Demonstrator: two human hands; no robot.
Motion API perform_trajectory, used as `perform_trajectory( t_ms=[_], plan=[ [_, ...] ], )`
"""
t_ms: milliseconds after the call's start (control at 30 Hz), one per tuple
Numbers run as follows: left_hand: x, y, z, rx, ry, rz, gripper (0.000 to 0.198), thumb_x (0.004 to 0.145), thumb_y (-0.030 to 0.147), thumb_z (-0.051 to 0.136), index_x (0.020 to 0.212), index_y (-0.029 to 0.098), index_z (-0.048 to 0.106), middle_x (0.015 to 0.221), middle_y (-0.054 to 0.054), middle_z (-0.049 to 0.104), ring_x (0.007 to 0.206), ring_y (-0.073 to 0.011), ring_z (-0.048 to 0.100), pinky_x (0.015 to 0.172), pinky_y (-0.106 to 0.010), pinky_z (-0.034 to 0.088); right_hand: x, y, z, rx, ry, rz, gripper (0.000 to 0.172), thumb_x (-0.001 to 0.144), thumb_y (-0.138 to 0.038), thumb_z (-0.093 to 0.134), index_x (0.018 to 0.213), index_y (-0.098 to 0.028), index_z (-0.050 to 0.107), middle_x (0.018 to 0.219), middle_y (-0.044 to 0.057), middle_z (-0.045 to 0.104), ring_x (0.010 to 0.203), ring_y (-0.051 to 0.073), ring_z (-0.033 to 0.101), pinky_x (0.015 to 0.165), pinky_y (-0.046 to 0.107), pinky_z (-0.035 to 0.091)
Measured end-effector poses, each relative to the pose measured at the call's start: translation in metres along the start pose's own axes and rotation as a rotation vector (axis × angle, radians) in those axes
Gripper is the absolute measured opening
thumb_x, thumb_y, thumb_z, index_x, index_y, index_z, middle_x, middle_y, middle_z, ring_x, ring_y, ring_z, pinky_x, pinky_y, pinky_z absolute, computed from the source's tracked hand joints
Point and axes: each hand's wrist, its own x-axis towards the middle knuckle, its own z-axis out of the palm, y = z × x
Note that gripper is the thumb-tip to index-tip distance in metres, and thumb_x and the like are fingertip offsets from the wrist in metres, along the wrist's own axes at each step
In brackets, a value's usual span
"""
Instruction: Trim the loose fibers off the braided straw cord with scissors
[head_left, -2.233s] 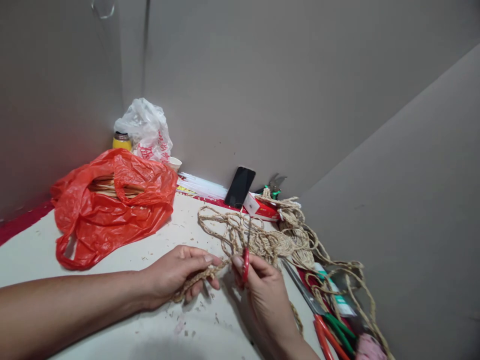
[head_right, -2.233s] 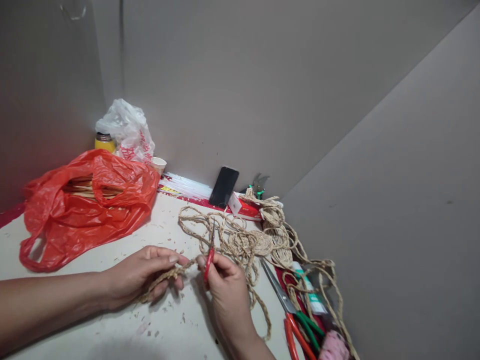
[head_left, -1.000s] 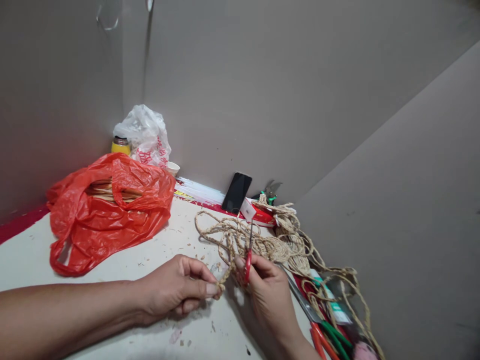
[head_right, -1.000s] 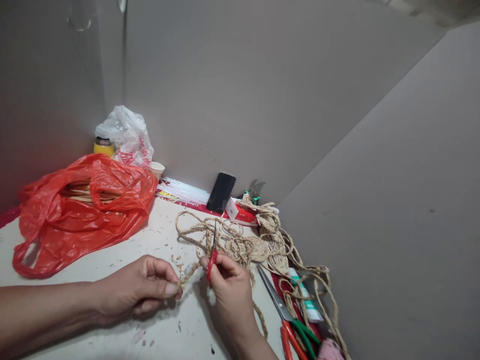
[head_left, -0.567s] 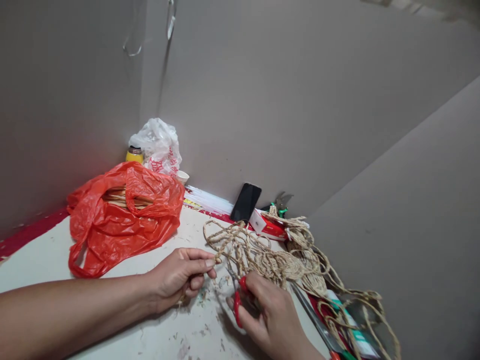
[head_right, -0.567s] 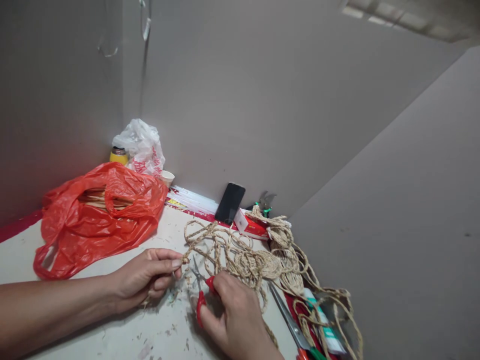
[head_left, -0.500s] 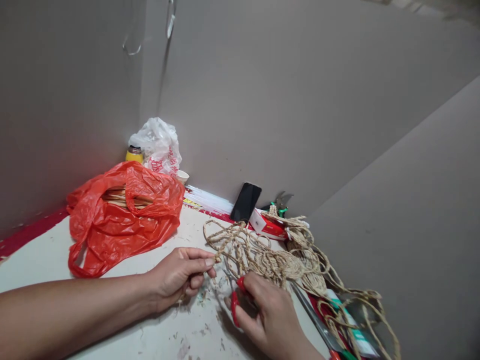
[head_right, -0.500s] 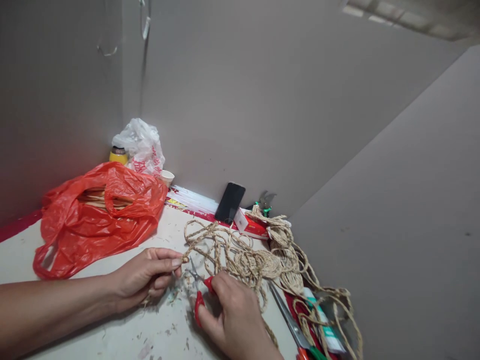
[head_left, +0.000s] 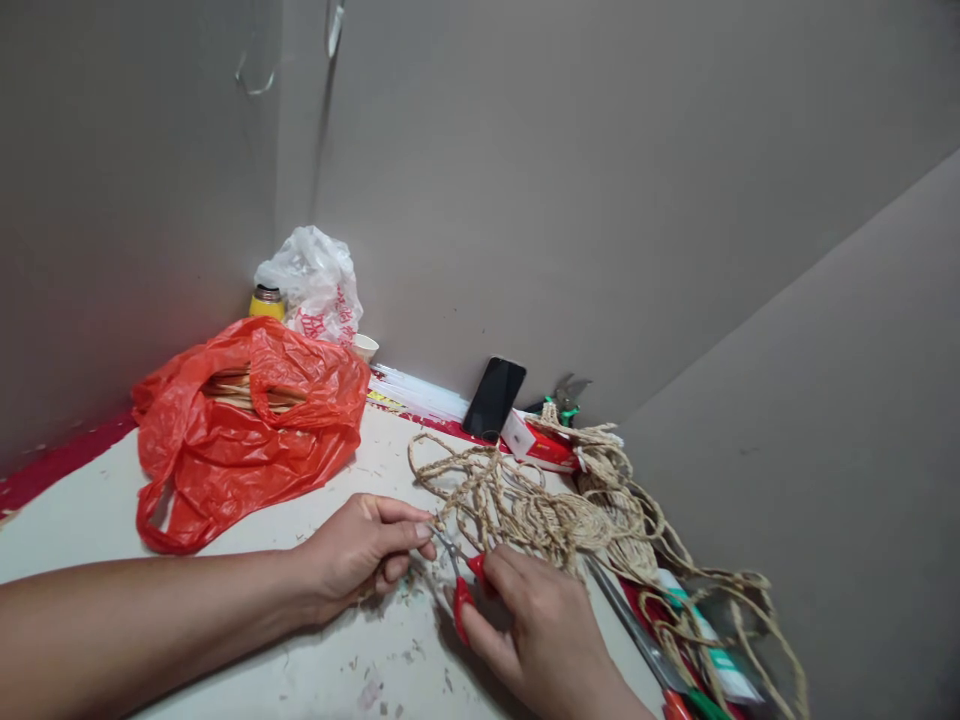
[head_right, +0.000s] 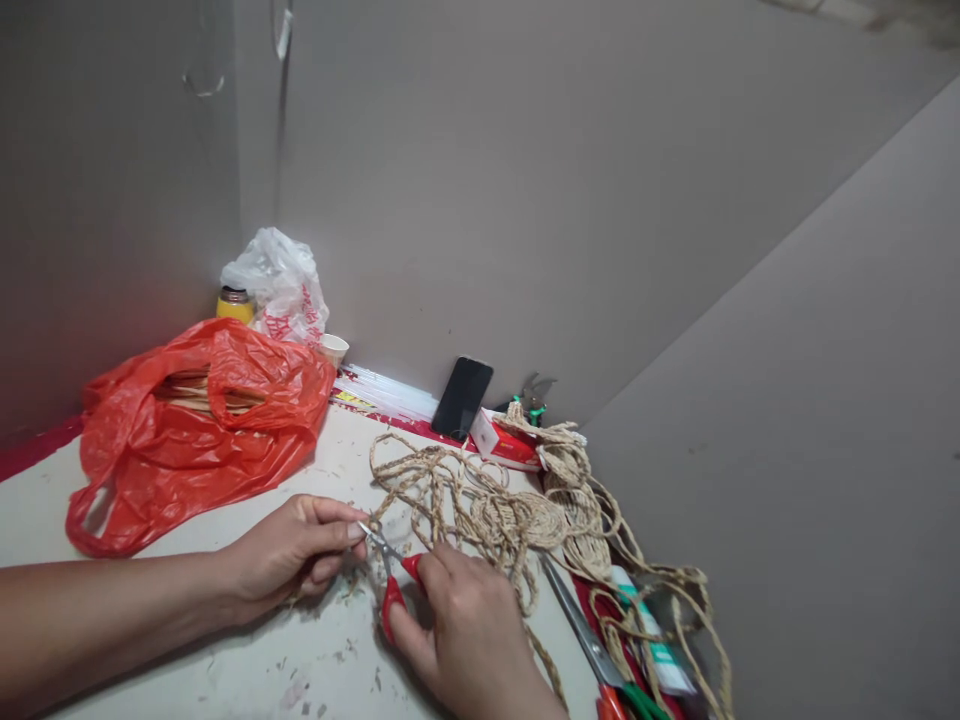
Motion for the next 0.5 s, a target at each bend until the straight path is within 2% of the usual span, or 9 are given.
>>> perform_trajectory(
  t_ms=[233,500],
  plan=[
    [0.0001,-0.0041,0.0009,0.108,0.079,0.07,0.035,0.062,0.041,0.075,0.077,0.01,0.066,0.065,-0.003,0.066,0.035,-0.0021,0.036,0.035,-0.019,0.023,0.0,-0.0039,-0.0037,-0.044,0.009,-0.015,0.02,0.077,-0.031,0.058,0.061,-0.02,0.052,0.056,0.001,0.054,0.049,0.012,0.045,0.052,0.026,0.026],
    [0.0007,-0.003,0.0,0.096,0.109,0.059,0.031,0.063,0.038,0.074,0.073,0.01,0.065,0.061,-0.001,0.064,0.035,-0.0017,0.035,0.035,-0.019,0.021,-0.0007,-0.0034,-0.0048,-0.018,-0.026,-0.027,0.027,0.079,-0.032,0.058,0.056,-0.02,0.051,0.052,0.0,0.053,0.047,0.012,0.045,0.051,0.027,0.023]
  ],
)
